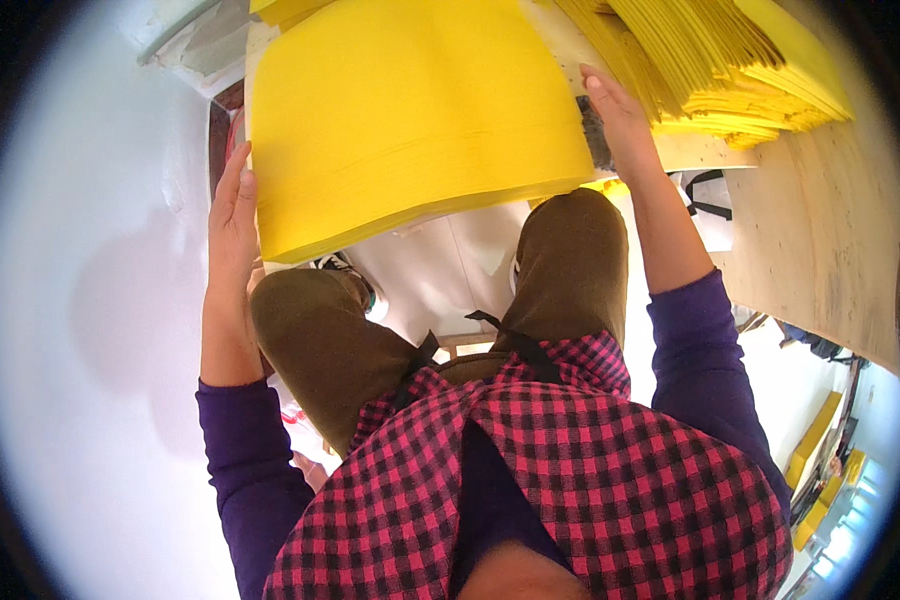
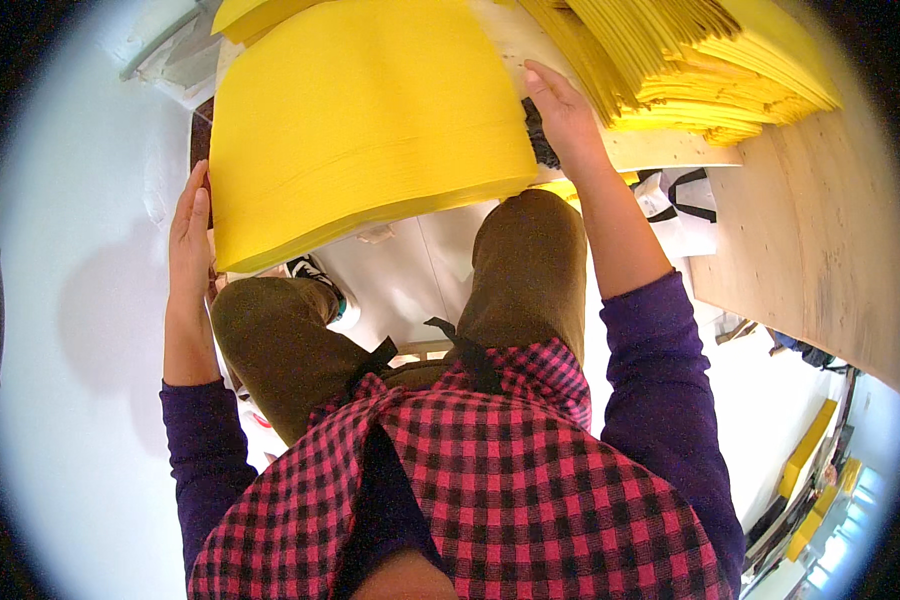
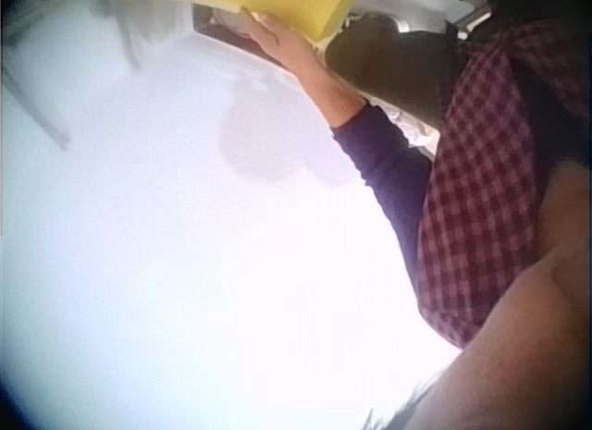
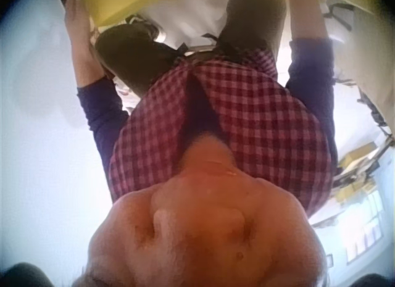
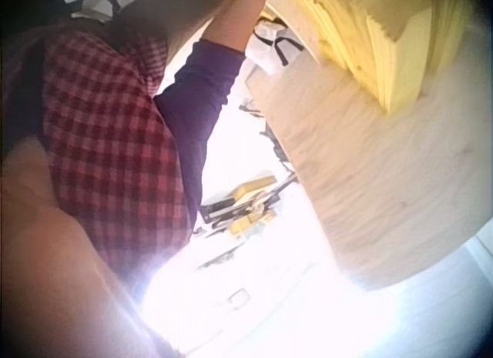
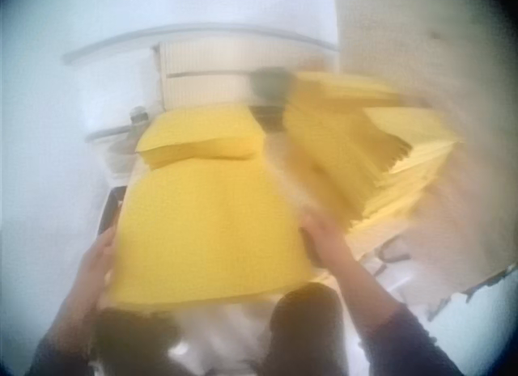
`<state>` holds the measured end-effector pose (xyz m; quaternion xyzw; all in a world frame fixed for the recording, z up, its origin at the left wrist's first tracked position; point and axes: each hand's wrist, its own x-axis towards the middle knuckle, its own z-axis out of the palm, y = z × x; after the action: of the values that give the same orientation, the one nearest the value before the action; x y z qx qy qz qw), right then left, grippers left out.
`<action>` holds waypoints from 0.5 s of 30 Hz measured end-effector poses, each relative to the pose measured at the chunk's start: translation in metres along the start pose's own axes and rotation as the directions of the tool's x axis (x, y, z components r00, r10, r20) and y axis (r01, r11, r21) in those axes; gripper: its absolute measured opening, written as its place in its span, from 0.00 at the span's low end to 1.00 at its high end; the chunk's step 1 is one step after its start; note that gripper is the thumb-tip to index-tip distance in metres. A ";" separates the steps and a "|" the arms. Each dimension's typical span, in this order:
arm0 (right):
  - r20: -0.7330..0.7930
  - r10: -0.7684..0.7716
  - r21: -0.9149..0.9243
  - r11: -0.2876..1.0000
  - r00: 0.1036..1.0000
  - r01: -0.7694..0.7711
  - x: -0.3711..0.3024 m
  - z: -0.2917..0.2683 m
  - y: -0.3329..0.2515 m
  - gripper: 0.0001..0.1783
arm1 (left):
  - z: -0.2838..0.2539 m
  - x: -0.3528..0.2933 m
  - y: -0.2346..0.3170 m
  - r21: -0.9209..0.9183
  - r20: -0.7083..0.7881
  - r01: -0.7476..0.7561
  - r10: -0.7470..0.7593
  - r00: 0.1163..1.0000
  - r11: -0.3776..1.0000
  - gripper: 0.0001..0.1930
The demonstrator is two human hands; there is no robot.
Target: The person folds yellow sheets of material by hand, aligning edges and pressing creases. They repeatedly pick up sheets, fold them in half, and place them into a growing stack on the table.
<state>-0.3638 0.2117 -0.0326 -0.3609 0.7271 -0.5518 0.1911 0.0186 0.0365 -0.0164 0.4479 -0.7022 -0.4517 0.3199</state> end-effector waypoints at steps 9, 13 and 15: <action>0.207 0.072 0.173 0.979 0.976 -0.109 -0.016 0.013 0.003 0.31 | -0.002 0.006 -0.011 0.144 0.124 -0.124 0.106 0.987 0.982 0.25; 0.162 0.128 0.311 0.935 0.979 -0.173 -0.010 0.009 0.003 0.33 | -0.001 0.003 -0.006 0.105 0.087 -0.084 0.075 0.993 0.991 0.25; 0.140 0.119 0.329 0.931 0.983 -0.160 -0.006 0.010 0.004 0.33 | 0.003 0.001 -0.001 -0.053 0.021 0.037 -0.036 0.999 0.998 0.24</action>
<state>-0.3537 0.2101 -0.0403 -0.3019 0.6325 -0.6315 0.3316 0.0164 0.0364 -0.0188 0.4473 -0.6848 -0.4805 0.3162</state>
